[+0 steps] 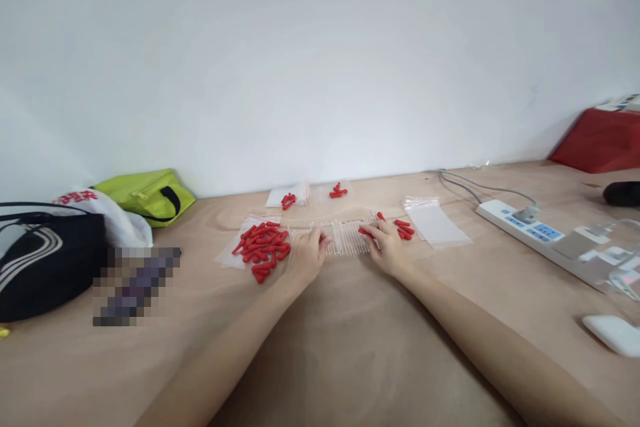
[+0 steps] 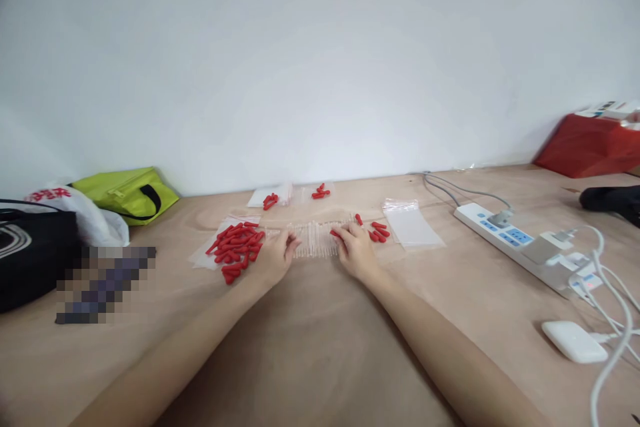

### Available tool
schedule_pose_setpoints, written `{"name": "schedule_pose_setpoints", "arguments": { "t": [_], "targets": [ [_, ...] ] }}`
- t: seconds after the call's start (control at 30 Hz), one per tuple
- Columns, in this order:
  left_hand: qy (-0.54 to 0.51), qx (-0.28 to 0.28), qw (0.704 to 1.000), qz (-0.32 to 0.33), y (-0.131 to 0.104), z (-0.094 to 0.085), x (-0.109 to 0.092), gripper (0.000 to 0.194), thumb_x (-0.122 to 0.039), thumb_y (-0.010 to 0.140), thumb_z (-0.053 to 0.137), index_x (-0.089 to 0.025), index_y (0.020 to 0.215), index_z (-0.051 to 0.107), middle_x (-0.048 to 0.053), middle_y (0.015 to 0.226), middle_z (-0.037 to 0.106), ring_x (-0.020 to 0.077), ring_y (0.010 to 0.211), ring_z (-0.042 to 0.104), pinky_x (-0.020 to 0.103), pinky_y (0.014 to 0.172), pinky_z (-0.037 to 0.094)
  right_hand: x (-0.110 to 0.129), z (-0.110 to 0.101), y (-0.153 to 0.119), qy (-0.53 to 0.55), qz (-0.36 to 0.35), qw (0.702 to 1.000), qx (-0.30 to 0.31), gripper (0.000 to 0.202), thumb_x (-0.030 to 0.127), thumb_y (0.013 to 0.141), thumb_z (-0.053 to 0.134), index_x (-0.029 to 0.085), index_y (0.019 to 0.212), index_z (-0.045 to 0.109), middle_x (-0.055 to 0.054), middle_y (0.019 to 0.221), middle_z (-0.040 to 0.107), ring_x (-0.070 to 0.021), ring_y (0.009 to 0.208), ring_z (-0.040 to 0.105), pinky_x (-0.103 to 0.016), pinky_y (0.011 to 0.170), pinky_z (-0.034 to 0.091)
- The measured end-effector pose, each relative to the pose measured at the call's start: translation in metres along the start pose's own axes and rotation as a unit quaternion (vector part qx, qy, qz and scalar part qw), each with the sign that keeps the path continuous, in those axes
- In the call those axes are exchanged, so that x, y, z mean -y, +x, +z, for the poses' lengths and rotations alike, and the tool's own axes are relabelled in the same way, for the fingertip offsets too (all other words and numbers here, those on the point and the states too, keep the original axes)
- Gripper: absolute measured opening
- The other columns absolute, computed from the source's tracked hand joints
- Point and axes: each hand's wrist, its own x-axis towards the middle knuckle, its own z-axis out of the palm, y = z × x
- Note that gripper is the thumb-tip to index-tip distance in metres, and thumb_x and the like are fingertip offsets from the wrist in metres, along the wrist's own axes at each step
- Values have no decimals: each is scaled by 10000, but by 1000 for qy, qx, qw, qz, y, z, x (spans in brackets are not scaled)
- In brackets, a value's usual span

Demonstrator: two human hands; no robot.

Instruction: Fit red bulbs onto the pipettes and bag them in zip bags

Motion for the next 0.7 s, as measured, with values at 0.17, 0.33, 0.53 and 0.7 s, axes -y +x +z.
{"name": "schedule_pose_setpoints", "arguments": {
  "t": [0.17, 0.33, 0.53, 0.7],
  "targets": [
    [-19, -80, 989, 127, -33, 2, 25, 179, -227, 891, 373, -178, 857, 541, 28, 772, 635, 168, 727, 571, 315, 740, 365, 26, 7, -7, 114, -37, 991, 58, 218, 132, 822, 409, 193, 953, 573, -72, 873, 558, -162, 831, 541, -303, 732, 447],
    [-33, -70, 988, 132, -31, 6, 22, 193, -223, 895, 369, -190, 909, 558, 36, 864, 646, 167, 817, 575, 312, 760, 342, 31, 10, -11, 116, -39, 988, 91, 197, 136, 819, 433, 199, 962, 553, -71, 933, 584, -168, 873, 551, -320, 745, 432],
    [-84, -43, 989, 118, -34, 5, 17, 193, -230, 889, 390, -196, 895, 580, 23, 840, 671, 149, 794, 593, 317, 796, 333, 30, 6, -10, 94, -27, 989, 111, 175, 134, 815, 444, 197, 940, 548, -54, 924, 616, -171, 873, 568, -329, 746, 400],
    [-93, -14, 991, 96, -35, 1, 16, 180, -241, 871, 429, -207, 893, 605, 20, 856, 686, 151, 800, 604, 328, 821, 332, 34, 5, -10, 112, -35, 986, 121, 175, 139, 823, 431, 198, 936, 551, -57, 904, 619, -166, 860, 573, -319, 743, 419]
  ]
}}
